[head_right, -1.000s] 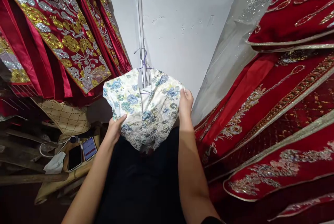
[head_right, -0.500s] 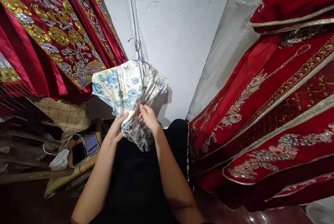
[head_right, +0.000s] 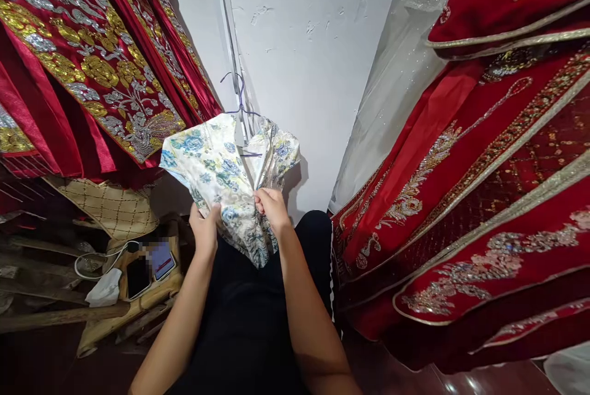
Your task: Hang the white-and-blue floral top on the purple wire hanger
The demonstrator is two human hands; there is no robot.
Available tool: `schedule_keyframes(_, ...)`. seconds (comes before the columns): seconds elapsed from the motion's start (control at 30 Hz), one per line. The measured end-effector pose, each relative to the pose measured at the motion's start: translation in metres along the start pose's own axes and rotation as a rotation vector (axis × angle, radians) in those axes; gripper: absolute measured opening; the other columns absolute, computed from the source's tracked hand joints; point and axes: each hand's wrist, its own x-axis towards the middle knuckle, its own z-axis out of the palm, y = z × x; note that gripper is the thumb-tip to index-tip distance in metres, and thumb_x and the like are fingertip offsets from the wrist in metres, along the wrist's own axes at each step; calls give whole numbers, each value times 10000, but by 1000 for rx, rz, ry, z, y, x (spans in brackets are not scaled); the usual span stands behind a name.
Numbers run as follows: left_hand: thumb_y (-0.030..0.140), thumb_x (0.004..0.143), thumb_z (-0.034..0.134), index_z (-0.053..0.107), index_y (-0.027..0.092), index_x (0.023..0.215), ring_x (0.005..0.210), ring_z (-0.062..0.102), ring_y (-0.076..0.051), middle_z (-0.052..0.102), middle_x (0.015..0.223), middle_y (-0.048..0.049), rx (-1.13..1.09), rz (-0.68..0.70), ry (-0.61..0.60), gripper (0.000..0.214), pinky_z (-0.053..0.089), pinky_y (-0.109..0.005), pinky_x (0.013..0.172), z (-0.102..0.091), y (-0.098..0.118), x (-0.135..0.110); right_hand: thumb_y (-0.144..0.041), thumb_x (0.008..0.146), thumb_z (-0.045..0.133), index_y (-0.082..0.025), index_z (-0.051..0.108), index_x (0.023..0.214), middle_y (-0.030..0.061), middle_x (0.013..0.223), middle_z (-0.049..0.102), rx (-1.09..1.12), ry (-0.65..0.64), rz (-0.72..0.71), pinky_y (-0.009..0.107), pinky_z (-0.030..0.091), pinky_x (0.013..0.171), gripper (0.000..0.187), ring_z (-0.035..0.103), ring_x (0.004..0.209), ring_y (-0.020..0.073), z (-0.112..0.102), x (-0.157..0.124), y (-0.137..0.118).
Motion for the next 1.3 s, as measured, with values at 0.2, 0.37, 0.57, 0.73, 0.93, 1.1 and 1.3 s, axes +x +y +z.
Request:
schedule_keyframes(0.2, 220, 811, 697, 524, 228, 1337, 1269, 520, -287, 566, 1323, -131, 334, 508, -231, 554, 389, -428, 1092, 17, -2, -19, -286, 783, 554, -185, 576, 561, -53, 401, 414, -157, -167, 16, 241, 267, 465, 245, 335, 402, 77, 13, -6, -8)
schedule_keyframes(0.37, 174, 919, 501, 639, 193, 965, 850, 632, -195, 672, 896, -48, 254, 390, -453, 146, 472, -298, 798, 34, -1, -32, -298, 787, 567, -172, 616, 598, -50, 406, 441, -140, -142, 13, 228, 288, 459, 233, 359, 407, 76, 18, -9, -6)
schedule_keyframes(0.57, 244, 964, 478, 615, 199, 931, 751, 580, -178, 622, 814, -31, 341, 454, -507, 147, 423, -275, 717, 31, -5, -32, -279, 771, 612, -166, 591, 663, -81, 433, 409, 125, 35, -41, 205, 201, 401, 157, 280, 385, 48, 29, 31, -48)
schedule_keyframes(0.73, 195, 930, 493, 557, 204, 821, 706, 531, -173, 555, 755, -17, 453, 502, -595, 127, 385, -277, 667, 25, -23, -29, -176, 805, 519, -162, 551, 635, -61, 435, 455, 95, 235, -125, 185, 155, 354, 174, 284, 350, 39, 43, 97, -113)
schedule_keyframes(0.93, 205, 913, 542, 601, 199, 854, 712, 565, -182, 599, 788, -33, 456, 537, -666, 83, 435, -297, 679, 29, -21, -10, -186, 846, 521, -164, 570, 662, -41, 434, 510, 16, 124, -221, 157, 225, 349, 191, 351, 339, 46, 44, 99, -127)
schedule_keyframes(1.1, 322, 982, 510, 466, 248, 1401, 865, 636, -192, 665, 1068, -84, 255, 682, -482, 428, 511, -345, 825, 51, 54, 48, -204, 848, 523, -156, 579, 631, -43, 394, 492, -69, 50, -267, 157, 238, 361, 229, 346, 330, 45, 40, 80, -121)
schedule_keyframes(1.3, 319, 979, 517, 667, 197, 995, 900, 623, -201, 685, 966, -73, 376, 967, -485, 195, 483, -324, 822, 79, 135, 98, -213, 855, 524, -162, 575, 627, -48, 393, 486, -173, 26, -409, 165, 261, 398, 239, 362, 353, 54, 38, 80, -122)
